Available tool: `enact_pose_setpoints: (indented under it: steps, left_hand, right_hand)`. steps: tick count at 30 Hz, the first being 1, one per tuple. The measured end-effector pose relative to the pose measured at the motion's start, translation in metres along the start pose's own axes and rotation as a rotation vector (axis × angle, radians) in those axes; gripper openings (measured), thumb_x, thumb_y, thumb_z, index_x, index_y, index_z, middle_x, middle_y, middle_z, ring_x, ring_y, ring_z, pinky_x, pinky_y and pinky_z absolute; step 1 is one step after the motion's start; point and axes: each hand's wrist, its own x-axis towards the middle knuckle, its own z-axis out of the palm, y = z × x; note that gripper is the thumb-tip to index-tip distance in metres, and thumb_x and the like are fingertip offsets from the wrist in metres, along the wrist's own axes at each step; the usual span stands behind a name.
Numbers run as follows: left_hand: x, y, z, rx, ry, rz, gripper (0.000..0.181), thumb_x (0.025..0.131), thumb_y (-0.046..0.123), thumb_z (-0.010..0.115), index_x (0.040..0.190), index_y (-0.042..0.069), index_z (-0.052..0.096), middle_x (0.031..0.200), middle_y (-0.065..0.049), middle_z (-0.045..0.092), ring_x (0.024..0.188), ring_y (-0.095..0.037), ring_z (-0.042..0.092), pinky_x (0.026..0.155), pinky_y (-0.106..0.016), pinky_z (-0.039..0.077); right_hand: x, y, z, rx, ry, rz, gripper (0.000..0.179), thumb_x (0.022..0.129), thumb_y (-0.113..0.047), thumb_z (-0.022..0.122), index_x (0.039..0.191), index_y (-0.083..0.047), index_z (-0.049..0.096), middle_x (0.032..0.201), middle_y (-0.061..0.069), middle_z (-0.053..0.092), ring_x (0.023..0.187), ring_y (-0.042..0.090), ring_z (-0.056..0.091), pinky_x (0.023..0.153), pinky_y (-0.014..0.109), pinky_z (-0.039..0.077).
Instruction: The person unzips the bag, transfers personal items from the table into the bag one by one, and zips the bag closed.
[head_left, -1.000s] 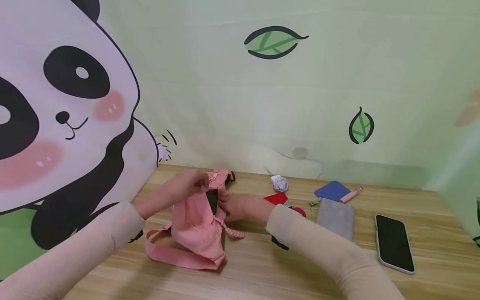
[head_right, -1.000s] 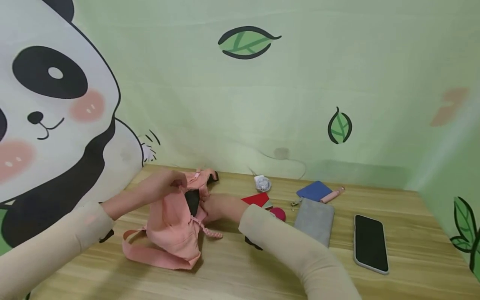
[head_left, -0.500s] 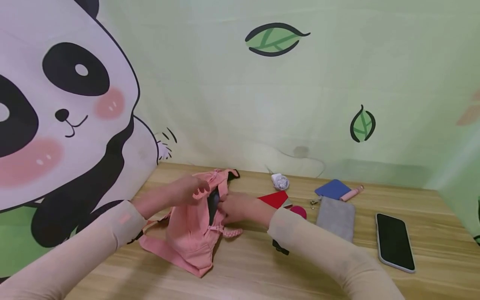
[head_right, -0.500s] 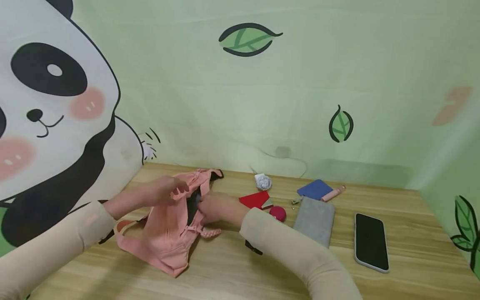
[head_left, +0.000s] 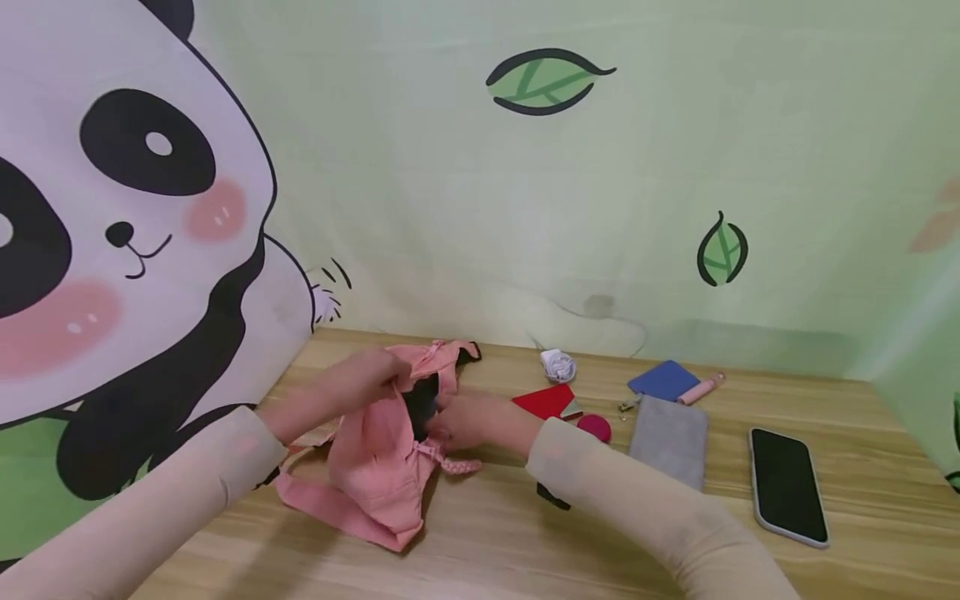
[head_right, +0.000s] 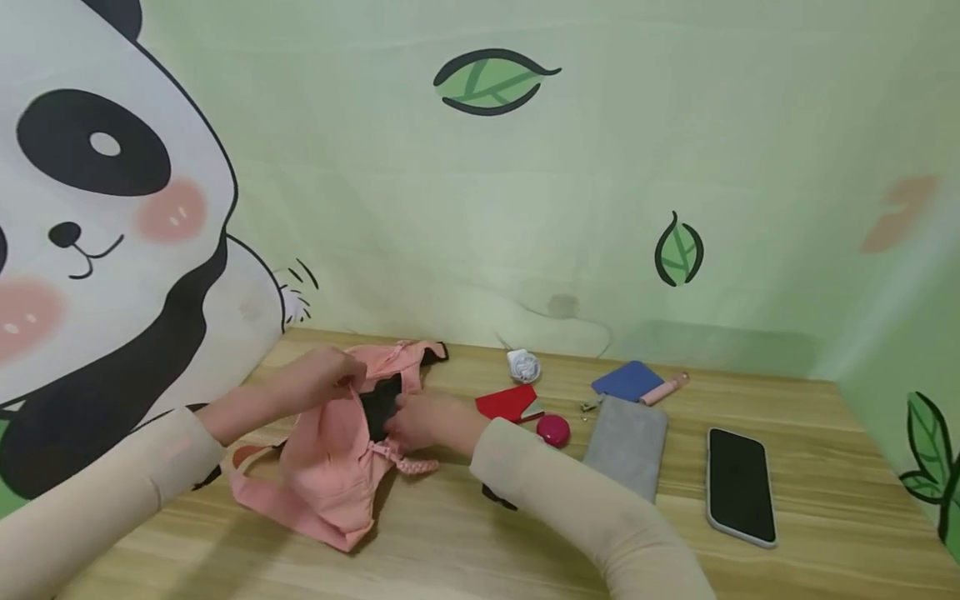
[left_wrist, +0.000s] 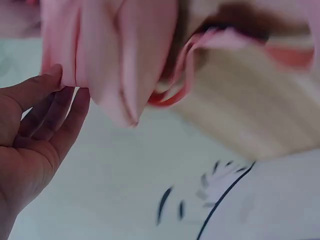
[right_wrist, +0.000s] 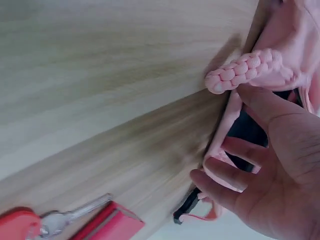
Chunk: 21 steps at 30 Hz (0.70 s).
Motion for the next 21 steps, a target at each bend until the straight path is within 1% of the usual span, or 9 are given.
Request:
enact_pose_setpoints:
  steps: [1, 4, 6, 7, 9, 11, 14, 17, 21]
  left_hand:
    - [0.000, 0.003, -0.008, 0.127, 0.027, 0.053, 0.028, 0.082, -0.016, 0.066, 0.073, 0.010, 0.062, 0.068, 0.005, 0.050, 0.065, -0.010, 0.044, 0.061, -0.023, 0.039]
    - [0.005, 0.009, -0.023, 0.105, 0.035, 0.080, 0.027, 0.085, -0.015, 0.063, 0.075, 0.010, 0.062, 0.069, 0.003, 0.054, 0.066, -0.012, 0.048, 0.062, -0.026, 0.043]
    - [0.007, 0.012, -0.027, 0.105, 0.032, 0.085, 0.023, 0.088, -0.014, 0.064, 0.081, 0.008, 0.064, 0.073, 0.001, 0.058, 0.068, -0.013, 0.051, 0.063, -0.027, 0.045]
    - [0.008, 0.012, -0.027, 0.108, 0.031, 0.085, 0.020, 0.089, -0.014, 0.064, 0.085, 0.006, 0.065, 0.076, -0.001, 0.061, 0.069, -0.014, 0.052, 0.063, -0.028, 0.047]
    - [0.007, 0.013, -0.025, 0.120, 0.026, 0.054, 0.018, 0.088, -0.014, 0.065, 0.092, 0.004, 0.067, 0.080, -0.004, 0.064, 0.070, -0.015, 0.054, 0.064, -0.028, 0.048]
    - [0.006, 0.011, -0.020, 0.136, 0.025, 0.026, 0.019, 0.087, -0.014, 0.065, 0.097, 0.002, 0.067, 0.083, -0.006, 0.066, 0.070, -0.016, 0.055, 0.063, -0.028, 0.049]
    - [0.003, 0.009, -0.012, 0.127, 0.017, -0.030, 0.019, 0.087, -0.016, 0.063, 0.096, 0.001, 0.067, 0.081, -0.006, 0.066, 0.069, -0.016, 0.055, 0.062, -0.028, 0.048]
    - [0.002, 0.007, -0.006, 0.111, 0.019, -0.070, 0.020, 0.087, -0.017, 0.063, 0.092, 0.001, 0.067, 0.078, -0.005, 0.063, 0.069, -0.017, 0.053, 0.061, -0.027, 0.046]
    - [0.001, 0.006, -0.004, 0.086, 0.034, -0.118, 0.016, 0.089, -0.013, 0.067, 0.093, 0.002, 0.069, 0.080, -0.004, 0.063, 0.072, -0.018, 0.054, 0.063, -0.028, 0.047]
  right_hand:
    - [0.000, 0.000, -0.002, -0.034, -0.011, 0.005, 0.030, 0.104, -0.038, 0.057, 0.130, -0.025, 0.067, 0.126, -0.003, 0.067, 0.120, 0.016, 0.055, 0.108, 0.030, 0.041]
    - [0.000, 0.001, -0.006, -0.093, -0.049, 0.029, 0.031, 0.106, -0.038, 0.052, 0.129, -0.028, 0.069, 0.126, -0.007, 0.069, 0.127, 0.018, 0.052, 0.115, 0.033, 0.033]
    - [0.000, 0.002, -0.007, -0.058, -0.071, 0.056, 0.030, 0.106, -0.038, 0.051, 0.130, -0.030, 0.068, 0.128, -0.008, 0.068, 0.130, 0.018, 0.049, 0.118, 0.034, 0.031]
    - [-0.001, 0.003, -0.007, -0.032, -0.076, 0.066, 0.030, 0.106, -0.038, 0.051, 0.130, -0.030, 0.068, 0.128, -0.007, 0.068, 0.130, 0.018, 0.049, 0.116, 0.034, 0.032]
    - [-0.003, 0.004, -0.003, 0.010, -0.067, 0.059, 0.029, 0.106, -0.036, 0.052, 0.130, -0.029, 0.067, 0.131, -0.002, 0.066, 0.127, 0.018, 0.050, 0.112, 0.032, 0.038]
    - [-0.005, 0.006, 0.001, 0.066, -0.048, 0.033, 0.029, 0.106, -0.035, 0.053, 0.132, -0.027, 0.064, 0.133, 0.000, 0.063, 0.126, 0.018, 0.052, 0.109, 0.031, 0.040]
    - [-0.012, 0.008, 0.007, 0.184, -0.003, 0.009, 0.036, 0.105, -0.028, 0.055, 0.140, -0.023, 0.059, 0.140, 0.004, 0.059, 0.130, 0.020, 0.053, 0.109, 0.031, 0.042]
    - [-0.025, 0.012, 0.006, 0.266, 0.050, 0.020, 0.042, 0.104, -0.022, 0.056, 0.146, -0.017, 0.056, 0.144, 0.004, 0.058, 0.134, 0.022, 0.052, 0.113, 0.032, 0.039]
    - [-0.051, 0.018, 0.000, 0.280, 0.112, 0.058, 0.039, 0.104, -0.022, 0.058, 0.142, -0.014, 0.060, 0.142, 0.005, 0.060, 0.133, 0.025, 0.053, 0.113, 0.037, 0.040]
